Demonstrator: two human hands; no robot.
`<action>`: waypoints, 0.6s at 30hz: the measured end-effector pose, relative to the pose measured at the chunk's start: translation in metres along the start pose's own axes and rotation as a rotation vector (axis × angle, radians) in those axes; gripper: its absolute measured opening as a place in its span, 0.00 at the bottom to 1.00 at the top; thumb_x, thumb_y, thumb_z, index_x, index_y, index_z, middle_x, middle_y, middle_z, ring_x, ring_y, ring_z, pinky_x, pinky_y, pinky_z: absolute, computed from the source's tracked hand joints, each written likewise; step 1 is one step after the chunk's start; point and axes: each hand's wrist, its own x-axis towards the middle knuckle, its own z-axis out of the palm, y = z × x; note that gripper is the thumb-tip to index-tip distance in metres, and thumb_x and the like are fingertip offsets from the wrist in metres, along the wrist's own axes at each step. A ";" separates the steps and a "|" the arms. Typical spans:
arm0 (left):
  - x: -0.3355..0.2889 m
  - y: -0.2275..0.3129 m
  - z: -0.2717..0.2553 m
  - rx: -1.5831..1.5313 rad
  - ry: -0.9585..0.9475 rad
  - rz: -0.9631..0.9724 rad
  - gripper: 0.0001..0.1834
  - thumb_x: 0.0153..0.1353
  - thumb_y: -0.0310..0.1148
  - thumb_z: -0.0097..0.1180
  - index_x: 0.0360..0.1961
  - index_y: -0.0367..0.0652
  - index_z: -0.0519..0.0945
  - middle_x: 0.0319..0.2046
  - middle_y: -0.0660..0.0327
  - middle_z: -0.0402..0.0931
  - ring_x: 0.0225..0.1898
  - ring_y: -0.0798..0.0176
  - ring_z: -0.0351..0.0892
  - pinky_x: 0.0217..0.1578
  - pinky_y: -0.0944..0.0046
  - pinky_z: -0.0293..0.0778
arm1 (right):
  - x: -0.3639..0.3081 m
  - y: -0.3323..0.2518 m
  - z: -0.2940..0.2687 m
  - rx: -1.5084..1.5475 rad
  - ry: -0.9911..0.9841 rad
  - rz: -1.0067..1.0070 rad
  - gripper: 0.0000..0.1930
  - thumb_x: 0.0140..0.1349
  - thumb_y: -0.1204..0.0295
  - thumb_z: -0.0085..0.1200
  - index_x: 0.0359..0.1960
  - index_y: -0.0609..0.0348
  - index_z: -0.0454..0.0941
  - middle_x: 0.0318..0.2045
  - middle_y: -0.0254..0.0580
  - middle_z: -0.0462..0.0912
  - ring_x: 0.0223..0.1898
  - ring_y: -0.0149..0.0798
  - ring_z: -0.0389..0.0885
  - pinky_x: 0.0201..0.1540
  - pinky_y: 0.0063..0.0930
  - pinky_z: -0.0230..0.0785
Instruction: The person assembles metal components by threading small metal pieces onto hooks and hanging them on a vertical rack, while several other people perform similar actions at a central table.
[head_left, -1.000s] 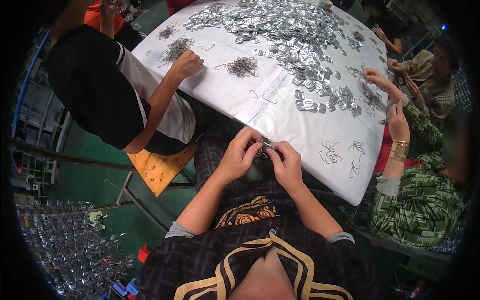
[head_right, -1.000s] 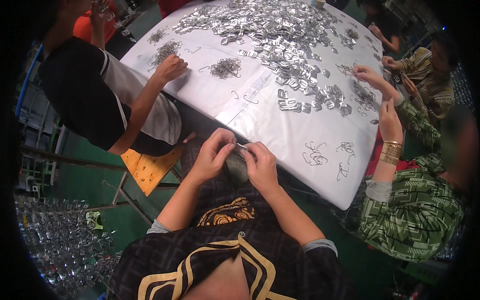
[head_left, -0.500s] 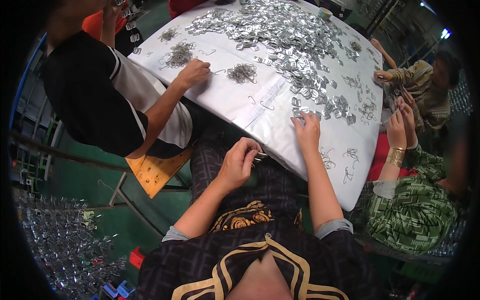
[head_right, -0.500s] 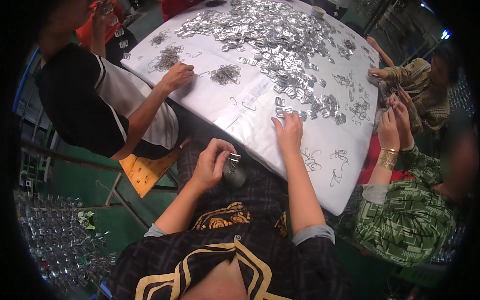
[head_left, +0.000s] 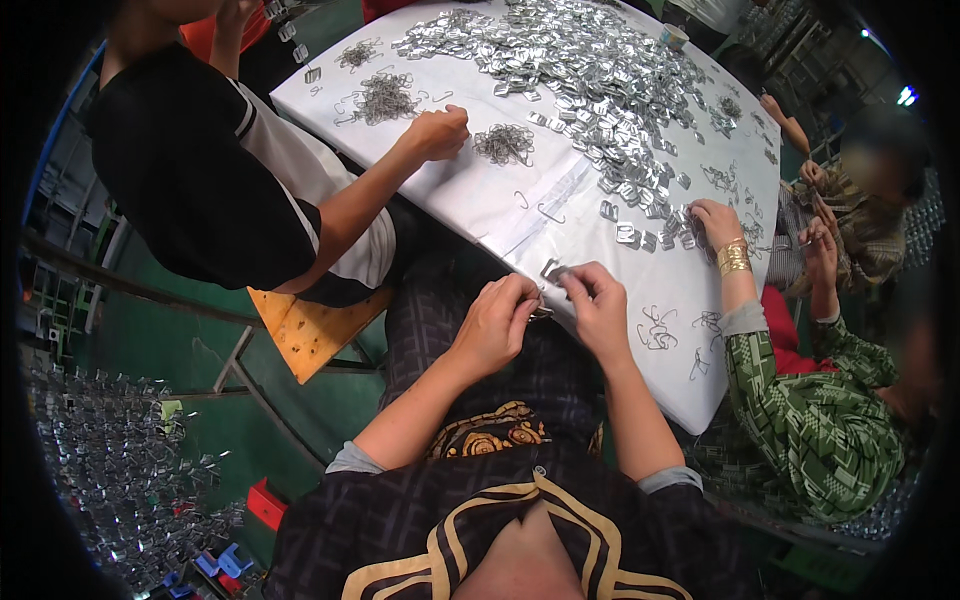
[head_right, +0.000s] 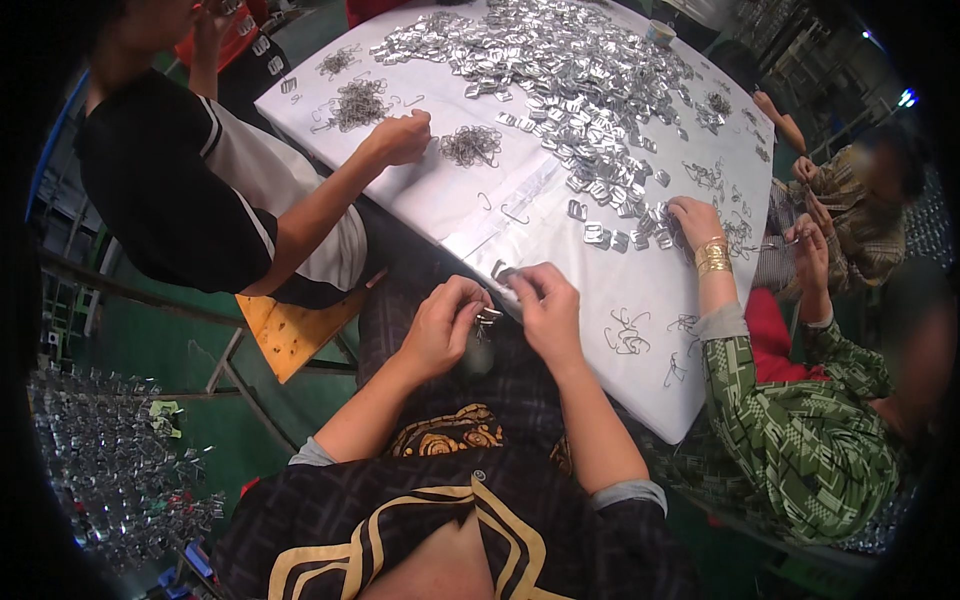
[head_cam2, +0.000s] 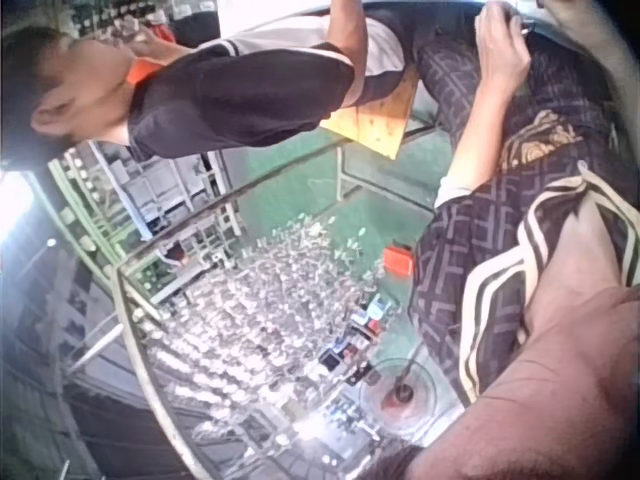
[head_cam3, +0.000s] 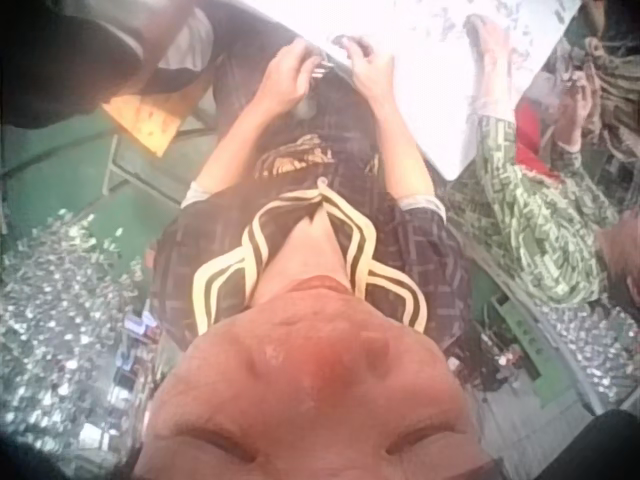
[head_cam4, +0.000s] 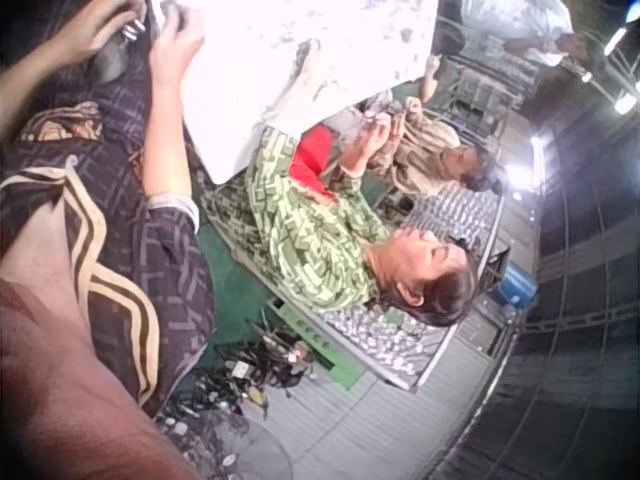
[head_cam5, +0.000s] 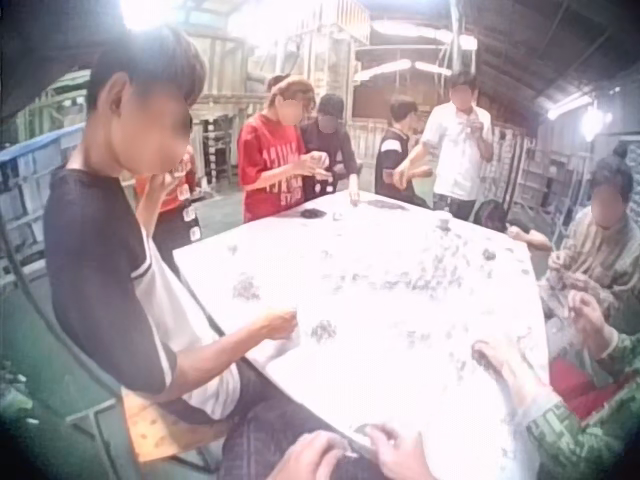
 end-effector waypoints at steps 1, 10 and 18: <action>0.001 0.000 0.000 0.067 -0.006 0.028 0.05 0.58 0.21 0.50 0.36 0.38 0.71 0.30 0.56 0.76 0.33 0.52 0.74 0.37 0.59 0.69 | -0.007 -0.006 0.002 0.000 -0.022 -0.038 0.06 0.56 0.75 0.57 0.31 0.67 0.80 0.27 0.45 0.79 0.27 0.38 0.78 0.32 0.27 0.68; -0.004 0.002 0.004 0.099 -0.007 0.033 0.06 0.56 0.22 0.53 0.35 0.39 0.70 0.29 0.54 0.72 0.32 0.49 0.72 0.37 0.57 0.66 | -0.018 -0.018 0.003 0.266 -0.056 0.121 0.05 0.60 0.77 0.54 0.34 0.69 0.76 0.30 0.45 0.82 0.29 0.30 0.80 0.32 0.20 0.70; -0.006 0.009 -0.004 0.043 -0.018 0.024 0.06 0.56 0.21 0.52 0.35 0.39 0.71 0.29 0.54 0.72 0.33 0.50 0.72 0.38 0.57 0.65 | -0.017 -0.020 -0.008 0.455 -0.075 0.227 0.06 0.59 0.79 0.55 0.36 0.67 0.73 0.31 0.40 0.81 0.30 0.22 0.77 0.30 0.14 0.69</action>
